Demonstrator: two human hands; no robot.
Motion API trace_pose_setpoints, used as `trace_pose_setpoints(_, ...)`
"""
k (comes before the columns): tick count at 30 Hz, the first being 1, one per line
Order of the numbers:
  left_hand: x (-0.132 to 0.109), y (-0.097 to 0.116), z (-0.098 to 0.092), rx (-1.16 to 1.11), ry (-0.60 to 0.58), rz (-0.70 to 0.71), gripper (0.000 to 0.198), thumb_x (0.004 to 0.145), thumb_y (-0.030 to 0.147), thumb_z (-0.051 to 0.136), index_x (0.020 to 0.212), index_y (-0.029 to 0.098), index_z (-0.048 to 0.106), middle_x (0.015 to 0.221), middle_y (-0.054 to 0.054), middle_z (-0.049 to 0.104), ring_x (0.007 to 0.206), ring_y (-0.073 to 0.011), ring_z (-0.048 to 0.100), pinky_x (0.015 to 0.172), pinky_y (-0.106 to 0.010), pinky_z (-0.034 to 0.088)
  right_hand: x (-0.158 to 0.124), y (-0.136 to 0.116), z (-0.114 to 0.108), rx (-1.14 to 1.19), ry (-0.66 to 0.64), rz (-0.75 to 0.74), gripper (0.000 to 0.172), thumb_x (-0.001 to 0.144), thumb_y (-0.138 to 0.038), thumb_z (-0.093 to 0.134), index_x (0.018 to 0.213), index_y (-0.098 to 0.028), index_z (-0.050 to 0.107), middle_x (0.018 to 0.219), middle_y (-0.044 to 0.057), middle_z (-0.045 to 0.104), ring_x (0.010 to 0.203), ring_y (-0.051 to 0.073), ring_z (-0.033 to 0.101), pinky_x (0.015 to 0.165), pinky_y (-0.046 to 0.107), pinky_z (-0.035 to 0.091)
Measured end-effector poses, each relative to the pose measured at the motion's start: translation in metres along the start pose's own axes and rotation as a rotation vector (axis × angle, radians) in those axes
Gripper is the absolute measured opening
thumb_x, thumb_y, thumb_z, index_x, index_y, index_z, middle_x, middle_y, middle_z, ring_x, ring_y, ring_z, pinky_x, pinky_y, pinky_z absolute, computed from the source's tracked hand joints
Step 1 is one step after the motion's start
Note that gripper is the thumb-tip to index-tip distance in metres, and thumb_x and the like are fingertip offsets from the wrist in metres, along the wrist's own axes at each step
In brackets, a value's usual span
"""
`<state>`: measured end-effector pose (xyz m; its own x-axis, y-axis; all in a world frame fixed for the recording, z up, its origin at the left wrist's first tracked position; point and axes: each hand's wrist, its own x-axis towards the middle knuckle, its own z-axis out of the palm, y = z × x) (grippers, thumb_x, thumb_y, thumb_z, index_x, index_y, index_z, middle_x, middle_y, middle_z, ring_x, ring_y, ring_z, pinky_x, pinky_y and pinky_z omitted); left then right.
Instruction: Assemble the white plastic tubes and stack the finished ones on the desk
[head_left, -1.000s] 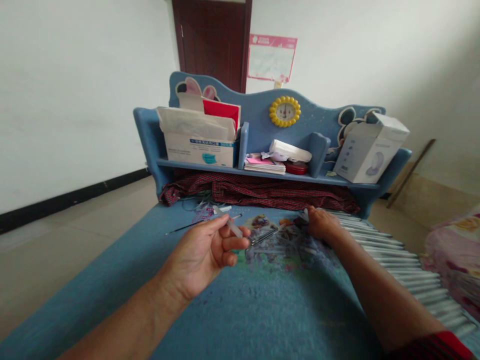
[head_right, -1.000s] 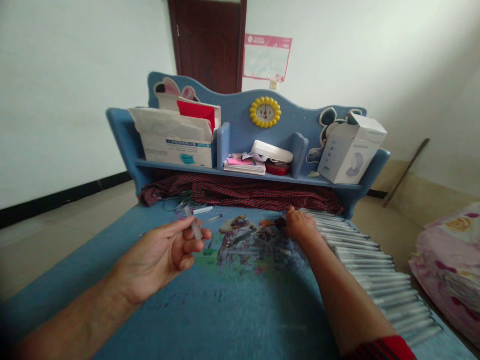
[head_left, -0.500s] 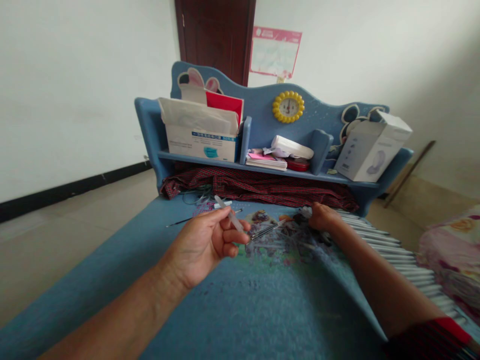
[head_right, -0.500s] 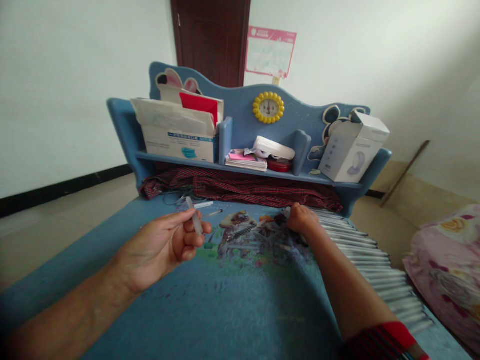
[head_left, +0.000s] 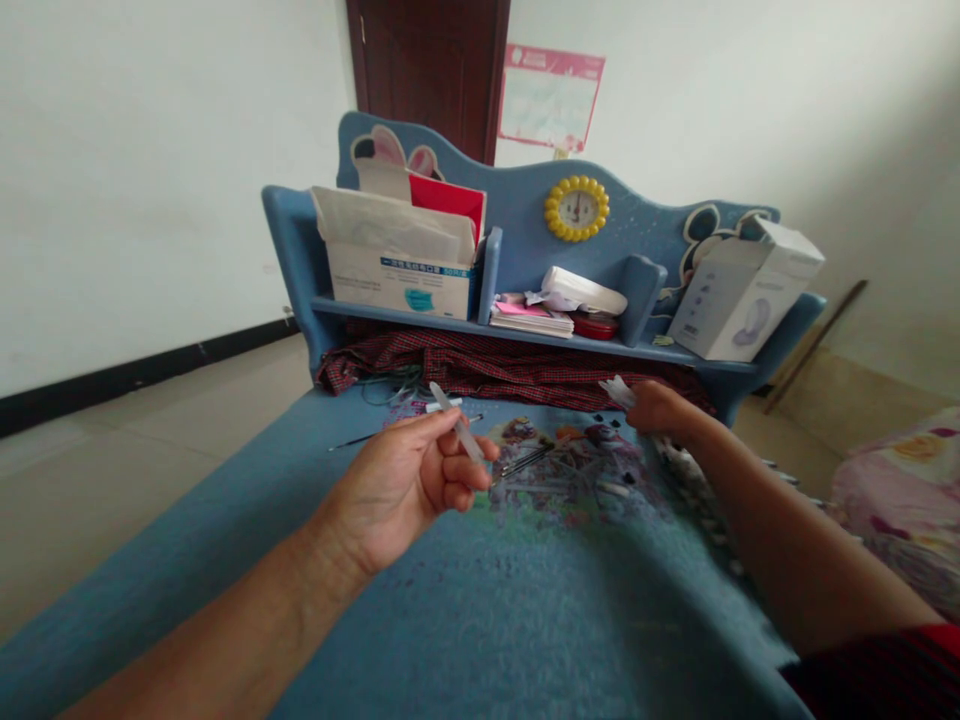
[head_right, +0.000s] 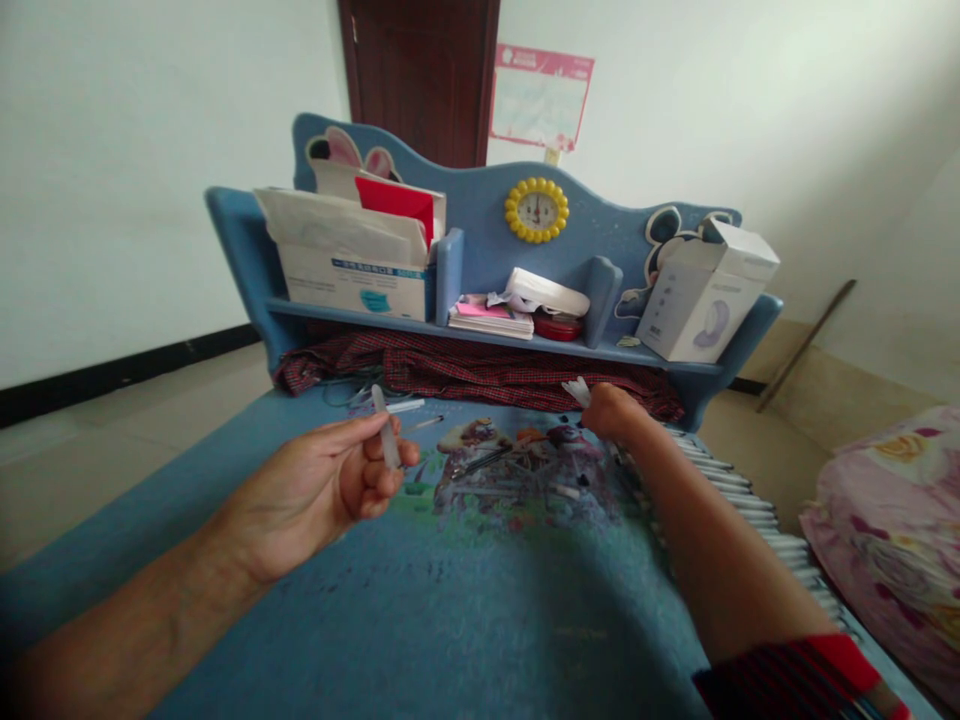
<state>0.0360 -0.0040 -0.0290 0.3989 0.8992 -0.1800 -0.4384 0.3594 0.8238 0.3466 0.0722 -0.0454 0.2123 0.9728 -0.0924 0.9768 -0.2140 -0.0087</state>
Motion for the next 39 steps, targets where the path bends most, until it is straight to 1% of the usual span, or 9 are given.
trace_pose_setpoints(4, 0.0, 0.001, 0.0, 0.011, 0.018, 0.007, 0.029, 0.091, 0.016, 0.035, 0.07, 0.011, 0.054, 0.063, -0.009, 0.067, 0.041, -0.012, 0.061, 0.034, -0.017, 0.046, -0.015, -0.016, -0.013, 0.058, -0.193, -0.046, 0.029, 0.089, -0.031, 0.052, 0.114, -0.017, 0.053, 0.114, 0.007, 0.056, 0.094, 0.019, 0.058, 0.079, 0.039, 0.05)
trace_pose_setpoints(7, 0.002, 0.001, 0.001, 0.032, 0.036, 0.006, 0.028, 0.091, 0.016, 0.036, 0.07, 0.01, 0.054, 0.063, -0.01, 0.066, 0.04, -0.0118, 0.06, 0.034, -0.017, 0.045, -0.027, -0.037, -0.006, 0.104, -0.22, -0.128, 0.028, 0.089, -0.031, 0.052, 0.113, -0.017, 0.054, 0.113, 0.007, 0.056, 0.093, 0.019, 0.058, 0.078, 0.038, 0.05)
trace_pose_setpoints(13, 0.001, 0.003, 0.003, 0.078, 0.115, -0.004, 0.025, 0.09, 0.013, 0.038, 0.07, 0.011, 0.054, 0.064, -0.009, 0.066, 0.039, -0.0117, 0.059, 0.034, -0.017, 0.045, -0.031, -0.083, 0.015, 0.126, -0.028, -0.165, 0.03, 0.089, -0.031, 0.053, 0.115, -0.017, 0.053, 0.115, 0.008, 0.055, 0.096, 0.02, 0.057, 0.08, 0.041, 0.049)
trace_pose_setpoints(18, 0.0, 0.006, 0.005, 0.146, 0.11, 0.022, 0.021, 0.089, 0.009, 0.037, 0.075, 0.014, 0.052, 0.066, -0.006, 0.067, 0.041, -0.0108, 0.059, 0.036, -0.017, 0.045, -0.033, -0.101, 0.016, 0.111, 0.091, -0.148, 0.032, 0.084, -0.028, 0.056, 0.112, -0.013, 0.056, 0.106, 0.012, 0.064, 0.098, 0.023, 0.06, 0.082, 0.035, 0.046)
trace_pose_setpoints(21, 0.0, 0.006, 0.005, 0.158, 0.123, 0.025, 0.02, 0.089, 0.008, 0.038, 0.076, 0.015, 0.051, 0.065, -0.005, 0.067, 0.04, -0.0107, 0.059, 0.036, -0.017, 0.045, -0.035, -0.096, 0.012, 0.105, 0.12, -0.169, 0.033, 0.078, -0.036, 0.06, 0.107, -0.018, 0.061, 0.104, 0.011, 0.066, 0.099, 0.024, 0.061, 0.08, 0.03, 0.046)
trace_pose_setpoints(24, 0.0, 0.006, 0.005, 0.157, 0.127, 0.016, 0.02, 0.089, 0.009, 0.038, 0.075, 0.015, 0.05, 0.064, -0.005, 0.066, 0.04, -0.0112, 0.059, 0.036, -0.017, 0.045, -0.028, -0.079, 0.009, 0.087, 0.145, -0.135, 0.035, 0.084, -0.046, 0.049, 0.103, -0.021, 0.064, 0.105, 0.009, 0.066, 0.1, 0.024, 0.06, 0.079, 0.032, 0.046)
trace_pose_setpoints(30, -0.001, 0.006, 0.007, 0.149, 0.137, -0.013, 0.018, 0.088, 0.008, 0.039, 0.077, 0.014, 0.051, 0.063, -0.006, 0.066, 0.04, -0.0121, 0.06, 0.036, -0.018, 0.046, -0.008, -0.041, 0.026, 0.011, 0.161, 0.024, 0.029, 0.089, -0.032, 0.052, 0.113, -0.016, 0.054, 0.115, 0.008, 0.056, 0.096, 0.02, 0.057, 0.081, 0.041, 0.048)
trace_pose_setpoints(34, -0.001, 0.006, 0.009, 0.175, 0.136, -0.006, 0.02, 0.089, 0.006, 0.036, 0.078, 0.014, 0.051, 0.062, -0.005, 0.066, 0.039, -0.0113, 0.059, 0.036, -0.018, 0.046, -0.01, -0.04, 0.044, -0.002, 0.156, 0.0, 0.029, 0.089, -0.031, 0.052, 0.115, -0.017, 0.053, 0.116, 0.008, 0.055, 0.096, 0.02, 0.057, 0.08, 0.04, 0.049)
trace_pose_setpoints(39, 0.001, 0.004, 0.007, 0.191, 0.137, 0.007, 0.02, 0.088, 0.006, 0.037, 0.077, 0.015, 0.052, 0.063, -0.006, 0.067, 0.04, -0.0118, 0.059, 0.035, -0.018, 0.045, -0.028, -0.043, 0.049, -0.018, 0.139, -0.076, 0.028, 0.089, -0.031, 0.052, 0.113, -0.017, 0.054, 0.114, 0.008, 0.056, 0.095, 0.019, 0.058, 0.08, 0.039, 0.049)
